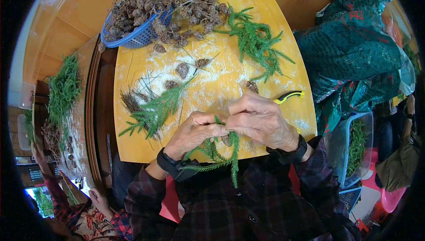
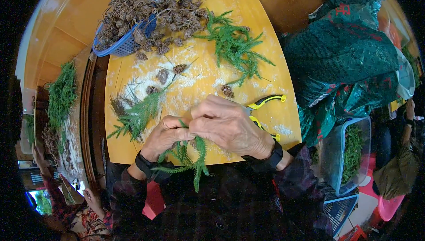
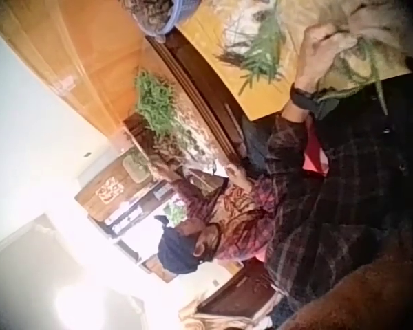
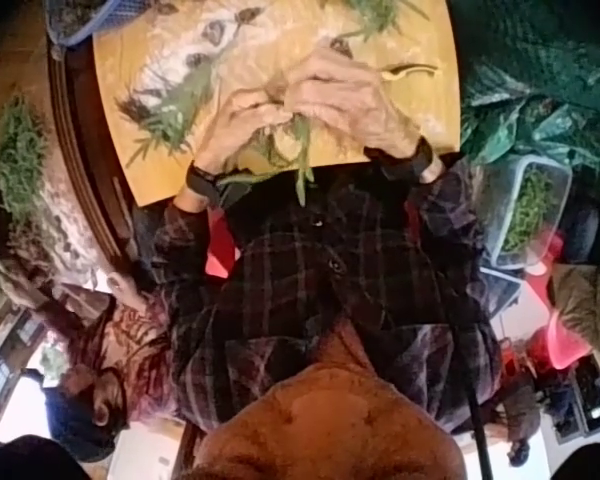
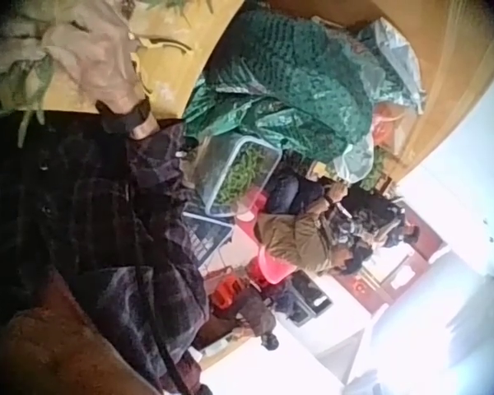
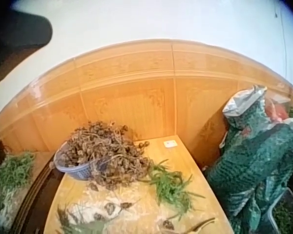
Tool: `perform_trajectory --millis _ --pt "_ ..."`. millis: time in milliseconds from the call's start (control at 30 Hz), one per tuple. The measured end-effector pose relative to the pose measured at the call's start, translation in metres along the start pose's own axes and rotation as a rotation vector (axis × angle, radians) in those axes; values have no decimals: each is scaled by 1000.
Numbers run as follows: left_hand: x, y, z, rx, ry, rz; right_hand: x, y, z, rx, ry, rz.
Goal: The person assembles a decorative branch by attaching pinecones to a green sprig using wire and pliers. They pick up and set down various pinecones and branches on the table while securing the pieces together.
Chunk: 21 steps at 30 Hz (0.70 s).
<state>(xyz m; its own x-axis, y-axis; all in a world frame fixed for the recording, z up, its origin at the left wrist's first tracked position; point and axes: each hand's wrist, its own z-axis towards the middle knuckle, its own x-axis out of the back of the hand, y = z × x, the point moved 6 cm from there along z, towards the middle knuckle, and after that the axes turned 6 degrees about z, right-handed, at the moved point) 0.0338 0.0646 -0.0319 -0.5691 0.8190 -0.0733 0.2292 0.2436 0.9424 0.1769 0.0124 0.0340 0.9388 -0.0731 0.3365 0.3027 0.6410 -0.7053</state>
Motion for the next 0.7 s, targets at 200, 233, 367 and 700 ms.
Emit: perform_trajectory --millis 200,233,367,700 --pt "-6 5 -5 -51 -70 45 0 -4 3 35 -81 -62" --pt "-8 8 -5 -84 -77 23 0 -5 2 36 -102 -87" --pt "-6 16 -7 -143 -8 191 -6 -2 -1 -10 -185 -129" --pt "-1 10 -8 -72 94 145 -9 31 -23 -591 -89 424"
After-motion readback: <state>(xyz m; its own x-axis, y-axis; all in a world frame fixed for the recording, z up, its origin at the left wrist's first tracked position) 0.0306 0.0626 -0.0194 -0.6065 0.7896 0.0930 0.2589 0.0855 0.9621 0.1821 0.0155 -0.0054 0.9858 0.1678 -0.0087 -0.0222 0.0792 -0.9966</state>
